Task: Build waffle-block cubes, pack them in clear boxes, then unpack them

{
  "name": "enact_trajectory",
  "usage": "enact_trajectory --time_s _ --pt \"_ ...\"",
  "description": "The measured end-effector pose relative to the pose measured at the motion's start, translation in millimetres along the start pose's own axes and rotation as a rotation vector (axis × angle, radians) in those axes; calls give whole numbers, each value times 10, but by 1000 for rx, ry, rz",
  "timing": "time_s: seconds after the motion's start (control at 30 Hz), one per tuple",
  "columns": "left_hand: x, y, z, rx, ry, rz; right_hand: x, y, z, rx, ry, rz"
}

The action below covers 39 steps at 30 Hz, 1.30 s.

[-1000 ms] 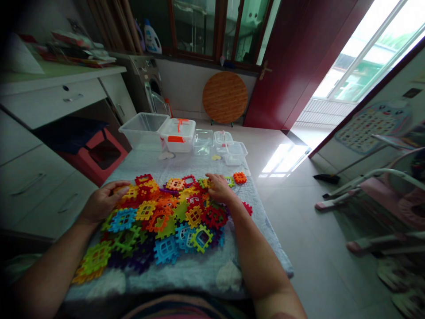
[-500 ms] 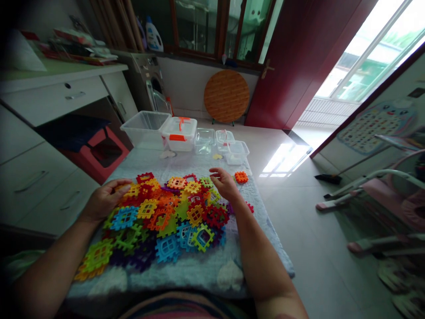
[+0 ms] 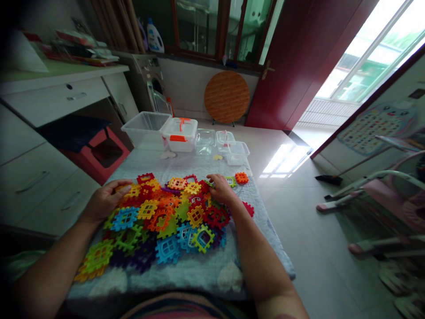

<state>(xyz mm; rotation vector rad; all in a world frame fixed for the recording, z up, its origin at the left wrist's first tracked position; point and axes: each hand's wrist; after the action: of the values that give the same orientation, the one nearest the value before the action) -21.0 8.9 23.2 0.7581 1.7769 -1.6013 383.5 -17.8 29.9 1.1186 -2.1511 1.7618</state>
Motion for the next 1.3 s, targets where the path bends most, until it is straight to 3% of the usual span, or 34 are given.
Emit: enact_trajectory --time_s 0.13,0.3,0.37,0.53,0.7,0.9,1.3 --pt "11 1 -7 1 1 -4 15 -36 -3 -23 20 4" --pt "43 16 -20 -3 10 -2 -4 -49 -28 -244 123 101" --pt "51 21 -23 -4 11 -3 -14 -50 -36 -270 139 150" --pt "42 14 -17 -5 4 3 -42 -174 16 -104 99 154" --pt "16 6 -10 -2 6 -8 -167 -434 159 -124 238 332" --pt "0 10 -11 5 7 -14 -243 -447 205 103 284 398" --pt "-53 4 -5 6 4 -5 -175 -432 74 114 294 431"
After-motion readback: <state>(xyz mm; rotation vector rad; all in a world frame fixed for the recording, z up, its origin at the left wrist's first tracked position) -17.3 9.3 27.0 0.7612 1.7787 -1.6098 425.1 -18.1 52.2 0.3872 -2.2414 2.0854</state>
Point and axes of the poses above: each hand's wrist, its own z-axis away from the middle knuckle, its own y-axis out of the palm, x = y × z, and after that the axes turned 7 degrees about -y, right-handed
